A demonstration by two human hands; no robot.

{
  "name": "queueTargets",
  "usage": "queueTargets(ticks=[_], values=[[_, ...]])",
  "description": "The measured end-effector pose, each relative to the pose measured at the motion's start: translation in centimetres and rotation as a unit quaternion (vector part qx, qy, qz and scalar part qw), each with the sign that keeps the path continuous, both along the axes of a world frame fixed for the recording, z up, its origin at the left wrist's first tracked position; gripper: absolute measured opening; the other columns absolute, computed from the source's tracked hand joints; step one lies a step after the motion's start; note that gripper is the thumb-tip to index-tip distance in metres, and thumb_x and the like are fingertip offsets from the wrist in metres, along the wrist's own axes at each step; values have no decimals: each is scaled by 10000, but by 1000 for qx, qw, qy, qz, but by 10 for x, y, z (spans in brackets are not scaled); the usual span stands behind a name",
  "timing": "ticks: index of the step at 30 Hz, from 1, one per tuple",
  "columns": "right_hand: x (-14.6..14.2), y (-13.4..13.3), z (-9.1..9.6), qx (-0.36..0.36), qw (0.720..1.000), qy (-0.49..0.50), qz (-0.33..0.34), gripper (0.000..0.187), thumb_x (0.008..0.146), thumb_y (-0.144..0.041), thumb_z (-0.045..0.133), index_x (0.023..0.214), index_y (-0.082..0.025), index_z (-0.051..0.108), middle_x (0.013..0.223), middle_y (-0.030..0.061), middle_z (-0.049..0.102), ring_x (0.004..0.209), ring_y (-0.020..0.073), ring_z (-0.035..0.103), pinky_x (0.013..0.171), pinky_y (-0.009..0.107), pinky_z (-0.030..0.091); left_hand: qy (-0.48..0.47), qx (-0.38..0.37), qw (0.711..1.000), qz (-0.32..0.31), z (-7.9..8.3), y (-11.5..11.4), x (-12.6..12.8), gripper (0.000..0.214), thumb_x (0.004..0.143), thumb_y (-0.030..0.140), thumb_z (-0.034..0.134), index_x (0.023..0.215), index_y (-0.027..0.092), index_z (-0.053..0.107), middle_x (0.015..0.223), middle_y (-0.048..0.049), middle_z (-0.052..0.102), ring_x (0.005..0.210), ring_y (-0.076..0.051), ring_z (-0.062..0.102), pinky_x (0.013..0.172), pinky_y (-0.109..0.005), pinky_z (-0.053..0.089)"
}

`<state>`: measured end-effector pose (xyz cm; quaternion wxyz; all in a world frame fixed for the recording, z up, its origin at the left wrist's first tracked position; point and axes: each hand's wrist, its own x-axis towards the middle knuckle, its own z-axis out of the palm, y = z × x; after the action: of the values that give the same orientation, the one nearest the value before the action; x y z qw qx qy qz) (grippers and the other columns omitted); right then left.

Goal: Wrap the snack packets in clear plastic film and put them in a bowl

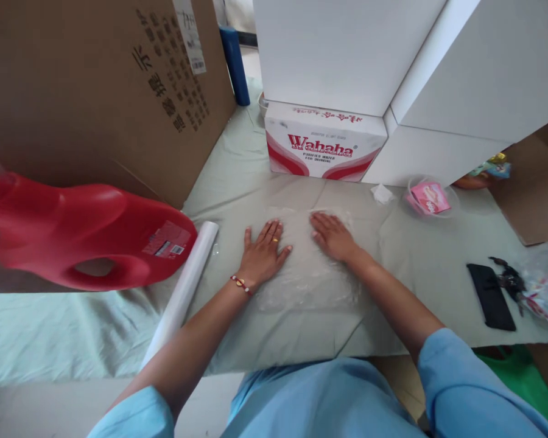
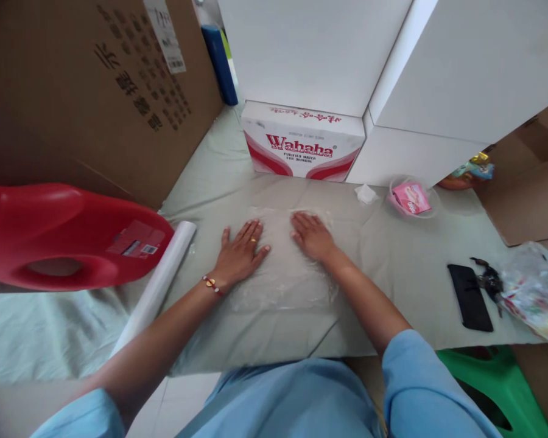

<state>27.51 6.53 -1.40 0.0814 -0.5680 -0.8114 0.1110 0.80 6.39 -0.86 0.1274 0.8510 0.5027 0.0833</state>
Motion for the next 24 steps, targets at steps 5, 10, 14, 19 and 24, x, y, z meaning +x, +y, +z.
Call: queueTargets(ticks=[5, 10, 14, 19, 24], values=[[94, 12, 3, 35, 976, -15, -215, 646, 1093, -397, 281, 1552, -18, 531, 1659, 243, 446, 1566, 359, 393, 1292, 577, 282, -21, -9, 1000, 3, -1, 4, 0, 681, 1082, 518, 333, 1694, 221, 294, 1755, -146, 296, 1633, -313, 284, 1308, -684, -48], [78, -24, 19, 103, 962, 43, -249, 664, 1092, -462, 307, 1549, -37, 533, 1657, 264, 435, 1569, 364, 391, 1289, 585, 314, -45, -3, 998, 48, 12, 2, 1, 687, 1083, 499, 324, 1697, 194, 281, 1769, -151, 253, 1652, -330, 224, 1299, -720, -11], [10, -83, 16, 71, 992, 62, -88, 616, 1109, -471, 360, 1654, -191, 426, 1744, 119, 342, 1633, 279, 290, 1339, 539, 259, -36, 21, 997, 63, 17, -25, -9, 682, 1092, 487, 282, 1701, 180, 263, 1768, -163, 248, 1648, -341, 238, 1287, -748, 18], [13, -145, -3, 12, 996, 10, -83, 569, 1114, -439, 385, 1640, -234, 457, 1718, 91, 397, 1608, 302, 343, 1329, 603, 232, 27, 8, 999, 23, 2, -58, -37, 666, 1087, 495, 298, 1692, 216, 300, 1722, -179, 353, 1586, -364, 374, 1264, -779, 70], [95, -146, -6, 66, 978, 51, -192, 550, 1095, -452, 375, 1478, -149, 628, 1576, 202, 560, 1485, 345, 509, 1228, 579, 414, 61, 17, 998, 17, -4, -63, -46, 721, 1075, 573, 298, 1698, 210, 281, 1733, -171, 330, 1594, -371, 356, 1265, -762, 130]])
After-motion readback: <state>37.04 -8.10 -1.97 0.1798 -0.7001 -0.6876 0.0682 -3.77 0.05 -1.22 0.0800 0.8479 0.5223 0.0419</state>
